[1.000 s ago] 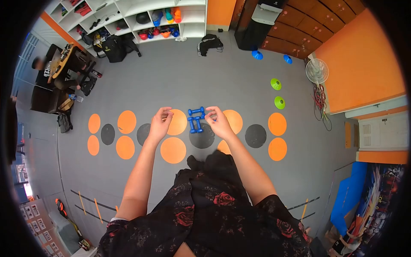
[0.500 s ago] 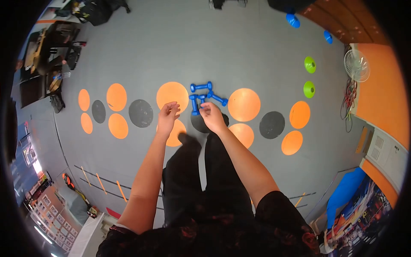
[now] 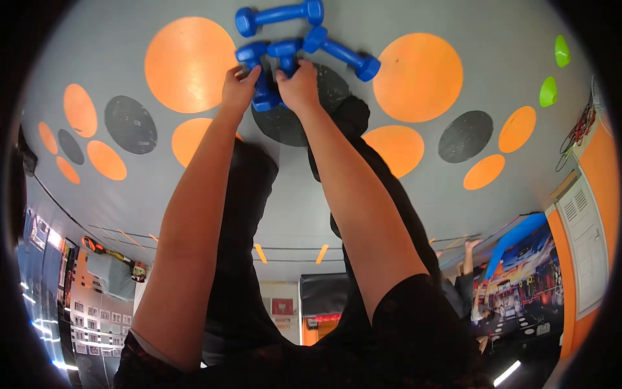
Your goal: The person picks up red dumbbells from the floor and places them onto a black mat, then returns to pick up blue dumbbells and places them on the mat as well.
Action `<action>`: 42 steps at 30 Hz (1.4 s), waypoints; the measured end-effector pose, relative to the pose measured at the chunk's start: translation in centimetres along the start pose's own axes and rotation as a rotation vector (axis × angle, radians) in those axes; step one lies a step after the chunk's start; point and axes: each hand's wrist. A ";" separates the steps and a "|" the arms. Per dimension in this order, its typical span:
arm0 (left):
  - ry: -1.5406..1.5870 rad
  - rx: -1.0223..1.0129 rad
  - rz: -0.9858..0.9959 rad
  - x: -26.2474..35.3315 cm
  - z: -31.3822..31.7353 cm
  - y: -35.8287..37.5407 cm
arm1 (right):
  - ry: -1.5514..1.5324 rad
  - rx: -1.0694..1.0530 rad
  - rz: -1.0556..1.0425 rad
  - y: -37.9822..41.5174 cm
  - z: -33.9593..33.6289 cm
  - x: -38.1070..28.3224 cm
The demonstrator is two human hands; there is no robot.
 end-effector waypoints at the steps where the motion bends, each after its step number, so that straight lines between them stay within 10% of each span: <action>1: -0.010 -0.013 -0.015 -0.2 0.5 -0.3 | -0.044 -0.107 0.024 -0.5 0.2 -0.3; 14: 0.268 -0.295 -0.003 9.9 -9.1 9.8 | -0.295 -0.309 0.018 5.8 -9.3 -3.8; 25: 0.171 -0.489 0.531 31.3 -34.4 39.9 | -0.539 -0.195 -0.325 30.0 -46.6 -20.0; 35: 0.179 -0.594 1.308 38.6 -48.7 58.1 | -0.444 0.665 -0.549 54.5 -60.0 -24.0; 42: 0.191 -0.991 1.499 43.6 -55.6 65.4 | -0.562 0.986 -0.404 66.6 -63.6 -29.5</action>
Point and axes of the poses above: each hand's wrist, its own y-axis away from the middle knuckle, its own z-axis out of the palm, x = y × z, and after that the axes turned 11 degrees about x, right-handed
